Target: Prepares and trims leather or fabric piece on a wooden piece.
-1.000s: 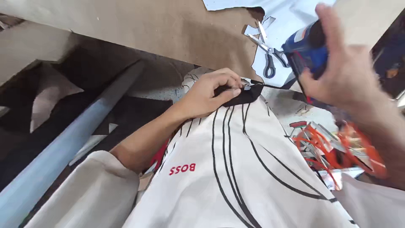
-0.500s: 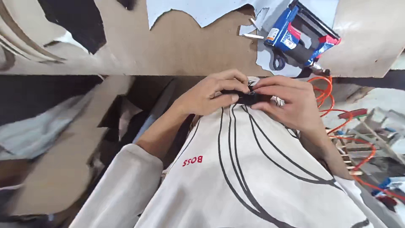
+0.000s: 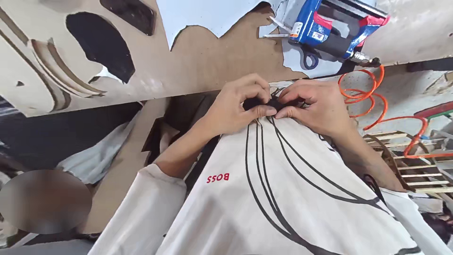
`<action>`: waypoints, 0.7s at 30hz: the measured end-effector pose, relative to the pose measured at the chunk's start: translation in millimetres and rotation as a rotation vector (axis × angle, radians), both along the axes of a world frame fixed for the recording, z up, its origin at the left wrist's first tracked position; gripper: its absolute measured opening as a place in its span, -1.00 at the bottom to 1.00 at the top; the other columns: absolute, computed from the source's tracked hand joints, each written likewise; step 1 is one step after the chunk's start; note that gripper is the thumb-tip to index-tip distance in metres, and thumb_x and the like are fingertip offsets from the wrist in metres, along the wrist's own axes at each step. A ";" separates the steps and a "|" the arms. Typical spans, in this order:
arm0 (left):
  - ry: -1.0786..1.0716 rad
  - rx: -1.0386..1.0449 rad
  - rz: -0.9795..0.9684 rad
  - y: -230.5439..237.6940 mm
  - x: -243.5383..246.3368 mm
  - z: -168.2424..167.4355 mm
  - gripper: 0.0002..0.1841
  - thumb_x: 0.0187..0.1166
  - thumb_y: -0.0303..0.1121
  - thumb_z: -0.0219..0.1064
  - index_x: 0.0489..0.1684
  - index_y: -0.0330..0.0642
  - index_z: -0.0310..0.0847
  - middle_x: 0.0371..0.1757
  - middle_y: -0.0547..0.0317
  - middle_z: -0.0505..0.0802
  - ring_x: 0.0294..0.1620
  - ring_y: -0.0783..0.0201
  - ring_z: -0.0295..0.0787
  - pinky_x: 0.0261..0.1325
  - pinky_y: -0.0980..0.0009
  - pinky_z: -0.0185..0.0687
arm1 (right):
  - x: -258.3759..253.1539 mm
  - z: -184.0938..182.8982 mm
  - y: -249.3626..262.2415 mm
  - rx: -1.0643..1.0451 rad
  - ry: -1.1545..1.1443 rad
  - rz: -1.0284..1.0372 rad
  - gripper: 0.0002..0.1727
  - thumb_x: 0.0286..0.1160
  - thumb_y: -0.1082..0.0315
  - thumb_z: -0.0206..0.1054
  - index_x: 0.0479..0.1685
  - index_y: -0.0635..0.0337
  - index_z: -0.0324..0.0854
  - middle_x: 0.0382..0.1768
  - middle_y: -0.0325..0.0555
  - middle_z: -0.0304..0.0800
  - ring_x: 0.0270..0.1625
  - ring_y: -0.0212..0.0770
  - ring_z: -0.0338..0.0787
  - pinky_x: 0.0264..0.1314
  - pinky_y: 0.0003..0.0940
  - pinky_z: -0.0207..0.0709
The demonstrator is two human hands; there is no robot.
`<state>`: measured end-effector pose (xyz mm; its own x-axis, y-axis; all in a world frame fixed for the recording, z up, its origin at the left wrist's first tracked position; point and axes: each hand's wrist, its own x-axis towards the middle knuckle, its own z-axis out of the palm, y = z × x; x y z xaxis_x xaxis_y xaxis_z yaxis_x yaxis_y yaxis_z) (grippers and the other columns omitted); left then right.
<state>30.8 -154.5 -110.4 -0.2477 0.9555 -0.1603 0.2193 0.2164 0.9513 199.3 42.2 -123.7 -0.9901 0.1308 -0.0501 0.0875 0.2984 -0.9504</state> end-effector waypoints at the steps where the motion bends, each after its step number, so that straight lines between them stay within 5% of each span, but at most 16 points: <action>1: 0.024 0.025 -0.009 -2.4 0.6 0.1 -0.81 0.52 -0.23 0.54 -0.23 -0.18 0.83 0.09 0.15 0.81 0.15 0.34 0.77 0.20 0.38 0.80 | 0.0 -1.2 -1.6 0.010 0.007 -0.002 -0.71 0.28 0.12 0.68 -0.26 0.15 0.85 -0.14 -0.22 0.89 -0.07 -0.38 0.86 0.04 -0.40 0.79; 5: 0.054 -0.013 0.022 -1.8 6.0 4.9 -0.75 0.44 -0.21 0.61 -0.10 -0.17 0.89 0.08 0.21 0.84 0.12 0.42 0.79 0.19 0.45 0.80 | -3.3 -0.9 -4.1 0.024 0.038 0.028 -0.76 0.34 0.16 0.64 -0.30 0.16 0.84 -0.15 -0.18 0.90 -0.06 -0.36 0.86 0.05 -0.39 0.78; 11: -0.104 -0.196 0.257 -0.7 18.0 3.3 -0.82 0.54 -0.27 0.52 -0.38 -0.17 0.77 -0.32 0.26 0.78 -0.36 0.45 0.73 -0.36 0.52 0.72 | -6.9 1.7 -4.1 0.046 0.072 0.159 -0.70 0.38 0.14 0.62 -0.18 0.21 0.83 -0.18 -0.17 0.85 -0.14 -0.38 0.81 -0.03 -0.45 0.75; 18: -0.058 -0.149 0.289 -11.1 40.3 -4.7 -0.86 0.65 -0.35 0.37 -0.29 -0.18 0.74 -0.09 0.21 0.81 -0.06 0.44 0.77 -0.02 0.49 0.77 | -4.6 1.3 6.0 -0.050 0.054 0.290 -0.75 0.45 0.19 0.57 -0.10 0.19 0.86 -0.06 -0.18 0.86 -0.04 -0.39 0.83 0.07 -0.43 0.77; 21: -0.016 -0.158 0.249 -11.3 38.6 -10.2 -0.84 0.69 -0.35 0.29 -0.27 -0.17 0.72 -0.05 0.22 0.81 0.00 0.45 0.76 0.06 0.49 0.75 | -11.8 5.1 34.1 0.114 -0.031 0.250 -0.75 0.52 0.18 0.49 -0.07 0.18 0.85 -0.01 -0.14 0.85 -0.03 -0.32 0.83 0.07 -0.32 0.80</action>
<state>69.4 -165.7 -120.6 -0.4675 0.8285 -0.3082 0.1260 0.4075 0.9045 187.5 76.2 -118.6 -0.9906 -0.1110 -0.0795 0.0259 0.4191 -0.9076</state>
